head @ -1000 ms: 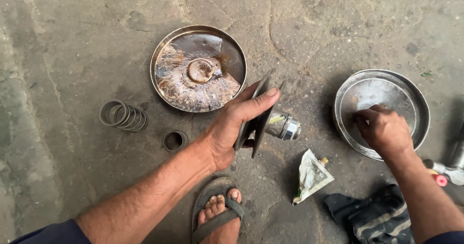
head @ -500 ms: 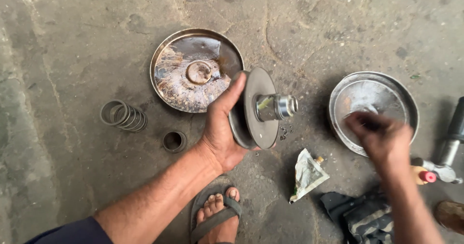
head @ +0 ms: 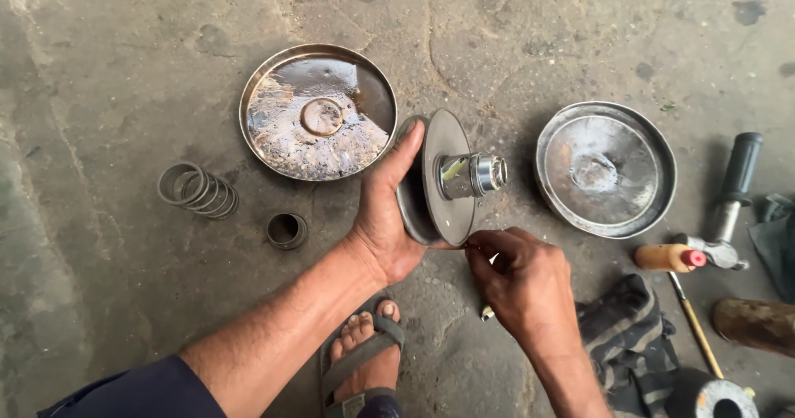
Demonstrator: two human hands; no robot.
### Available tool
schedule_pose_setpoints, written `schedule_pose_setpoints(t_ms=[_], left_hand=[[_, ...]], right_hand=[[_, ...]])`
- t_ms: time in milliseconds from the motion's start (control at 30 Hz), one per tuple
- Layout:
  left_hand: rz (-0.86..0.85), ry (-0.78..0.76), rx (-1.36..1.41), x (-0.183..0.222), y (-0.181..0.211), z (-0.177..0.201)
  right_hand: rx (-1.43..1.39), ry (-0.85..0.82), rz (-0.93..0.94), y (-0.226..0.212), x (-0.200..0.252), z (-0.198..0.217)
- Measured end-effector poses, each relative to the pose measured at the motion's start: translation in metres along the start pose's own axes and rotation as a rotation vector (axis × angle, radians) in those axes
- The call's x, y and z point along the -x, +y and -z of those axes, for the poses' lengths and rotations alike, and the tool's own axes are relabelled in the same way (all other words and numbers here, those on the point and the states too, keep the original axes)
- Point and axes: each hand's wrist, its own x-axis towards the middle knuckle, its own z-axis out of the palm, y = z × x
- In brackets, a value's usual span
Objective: The recorder is cleaning and assembling motorcycle clutch or transmission components on the floor.
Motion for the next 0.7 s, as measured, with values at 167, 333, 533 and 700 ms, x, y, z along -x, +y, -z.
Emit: schedule_pose_setpoints(t_ms=[167, 333, 533, 700], left_hand=[[0.001, -0.040, 0.002, 0.002, -0.008, 0.002], [0.035, -0.046, 0.052, 0.010, -0.003, 0.002], [0.014, -0.082, 0.042, 0.007, -0.002, 0.011], [-0.024, -0.100, 0.017, 0.010, 0.004, 0.012]], right_hand=[[0.102, 0.011, 0.027, -0.014, 0.009, 0.006], [0.135, 0.044, 0.098, -0.007, 0.015, 0.005], [0.108, 0.056, 0.109, -0.006, 0.012, 0.007], [-0.089, 0.124, -0.097, 0.015, 0.012, -0.002]])
